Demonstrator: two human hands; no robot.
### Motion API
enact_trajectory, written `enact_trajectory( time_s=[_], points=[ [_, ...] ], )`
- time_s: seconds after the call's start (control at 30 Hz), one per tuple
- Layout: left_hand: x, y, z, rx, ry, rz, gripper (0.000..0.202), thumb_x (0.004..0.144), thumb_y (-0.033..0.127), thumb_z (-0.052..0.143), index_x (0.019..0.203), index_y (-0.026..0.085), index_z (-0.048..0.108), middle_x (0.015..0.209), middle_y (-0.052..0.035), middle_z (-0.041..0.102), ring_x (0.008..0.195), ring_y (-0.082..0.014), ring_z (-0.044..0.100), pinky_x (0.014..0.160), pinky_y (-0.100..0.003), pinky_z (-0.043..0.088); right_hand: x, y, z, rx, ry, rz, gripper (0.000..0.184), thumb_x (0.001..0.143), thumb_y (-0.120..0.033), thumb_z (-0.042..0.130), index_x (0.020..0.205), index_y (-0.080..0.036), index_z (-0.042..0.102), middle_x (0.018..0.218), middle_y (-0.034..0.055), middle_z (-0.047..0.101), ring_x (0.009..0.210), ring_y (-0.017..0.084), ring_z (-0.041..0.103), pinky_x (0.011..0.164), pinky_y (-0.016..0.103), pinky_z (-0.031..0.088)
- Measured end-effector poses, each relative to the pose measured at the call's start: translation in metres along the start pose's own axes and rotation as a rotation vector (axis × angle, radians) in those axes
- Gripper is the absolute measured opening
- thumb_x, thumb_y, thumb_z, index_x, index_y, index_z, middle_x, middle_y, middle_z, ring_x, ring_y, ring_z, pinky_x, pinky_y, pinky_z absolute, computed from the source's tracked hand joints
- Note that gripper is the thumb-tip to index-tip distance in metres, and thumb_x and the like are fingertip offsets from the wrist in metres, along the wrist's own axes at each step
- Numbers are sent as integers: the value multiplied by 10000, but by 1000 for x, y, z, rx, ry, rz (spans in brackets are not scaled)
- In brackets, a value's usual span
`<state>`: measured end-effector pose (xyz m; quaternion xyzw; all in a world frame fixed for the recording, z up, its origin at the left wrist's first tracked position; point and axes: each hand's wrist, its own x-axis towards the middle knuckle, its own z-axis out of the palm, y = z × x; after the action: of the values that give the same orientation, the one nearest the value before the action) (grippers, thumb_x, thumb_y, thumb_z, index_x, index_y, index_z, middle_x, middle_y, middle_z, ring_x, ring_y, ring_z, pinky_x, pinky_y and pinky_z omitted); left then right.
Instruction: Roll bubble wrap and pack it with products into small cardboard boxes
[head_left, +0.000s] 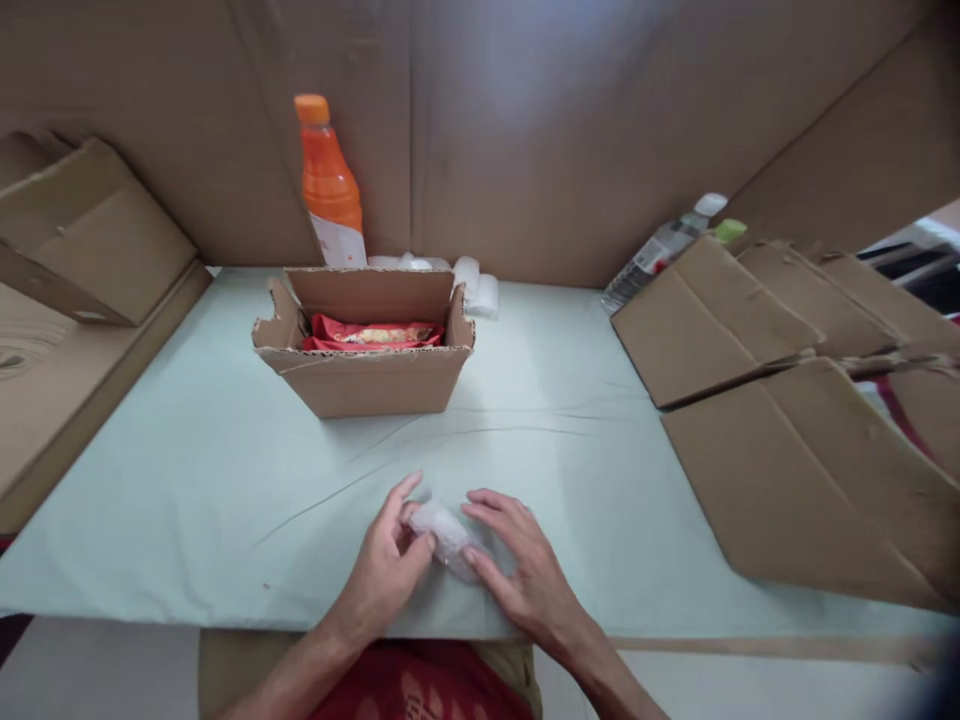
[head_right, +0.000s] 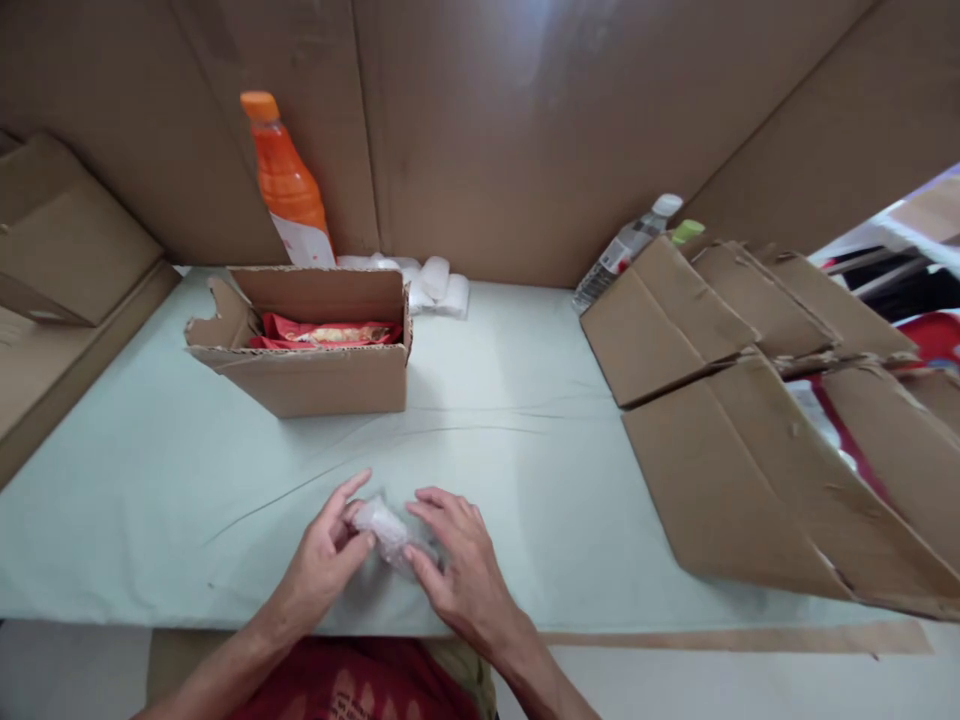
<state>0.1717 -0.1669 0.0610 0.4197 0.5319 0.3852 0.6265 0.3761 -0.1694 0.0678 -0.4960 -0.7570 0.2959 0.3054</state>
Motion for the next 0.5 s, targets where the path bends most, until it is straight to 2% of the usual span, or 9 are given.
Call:
enact_trajectory(
  time_s=[0.07, 0.1, 0.17, 0.23, 0.33, 0.43, 0.5],
  points=[
    [-1, -6, 2, 132, -39, 129, 620, 878, 227, 578, 1470, 167, 403, 955, -33, 676, 855, -157, 662, 832, -292, 542, 0, -1, -6, 1, -36, 5, 515, 888, -349, 688, 1373, -218, 581, 1375, 133, 633, 1235, 286, 607, 1009, 436, 506],
    [-1, -9, 3, 201, -55, 205, 595, 891, 192, 554, 1468, 184, 411, 964, -31, 685, 863, -152, 670, 840, -286, 547, 2, -2, -9, 22, -94, 10, 519, 875, -360, 707, 1359, -215, 589, 1326, 126, 662, 1178, 275, 634, 973, 420, 526],
    [-1, -10, 2, 345, -76, 390, 583, 905, 138, 528, 1471, 213, 410, 957, -22, 703, 839, -139, 682, 814, -264, 559, 10, -6, -14, 36, -208, 16, 299, 893, -328, 688, 1173, -223, 675, 1086, 75, 744, 964, 232, 680, 852, 373, 554],
    [3, 2, -7, 504, -59, 651, 578, 911, 130, 546, 1468, 218, 421, 1004, -44, 716, 871, -153, 692, 809, -268, 573, 22, -12, -21, -24, -227, -6, 79, 921, -253, 630, 955, -223, 695, 872, 35, 741, 808, 203, 661, 751, 336, 543],
    [14, 49, -37, 786, 107, 1045, 530, 894, 140, 625, 1409, 169, 500, 1243, -146, 658, 1179, -248, 629, 1004, -383, 537, 48, -21, -40, -122, -81, -152, 128, 940, -171, 568, 887, -218, 674, 790, 26, 727, 723, 176, 650, 664, 292, 523],
    [33, 109, -79, 1026, 451, 1240, 615, 814, 54, 700, 1396, 136, 518, 1334, -187, 606, 1360, -329, 504, 1119, -495, 445, 81, -30, -67, -194, 146, -302, 139, 948, -149, 570, 989, -230, 676, 863, 31, 752, 736, 162, 693, 636, 264, 540],
    [47, 136, -102, 1141, 554, 1287, 690, 785, 33, 716, 1427, 130, 484, 1348, -192, 613, 1385, -362, 482, 1132, -559, 415, 105, -39, -86, -247, 288, -367, 167, 939, -163, 608, 1058, -257, 679, 945, 27, 767, 805, 177, 727, 682, 273, 571]
  ],
)
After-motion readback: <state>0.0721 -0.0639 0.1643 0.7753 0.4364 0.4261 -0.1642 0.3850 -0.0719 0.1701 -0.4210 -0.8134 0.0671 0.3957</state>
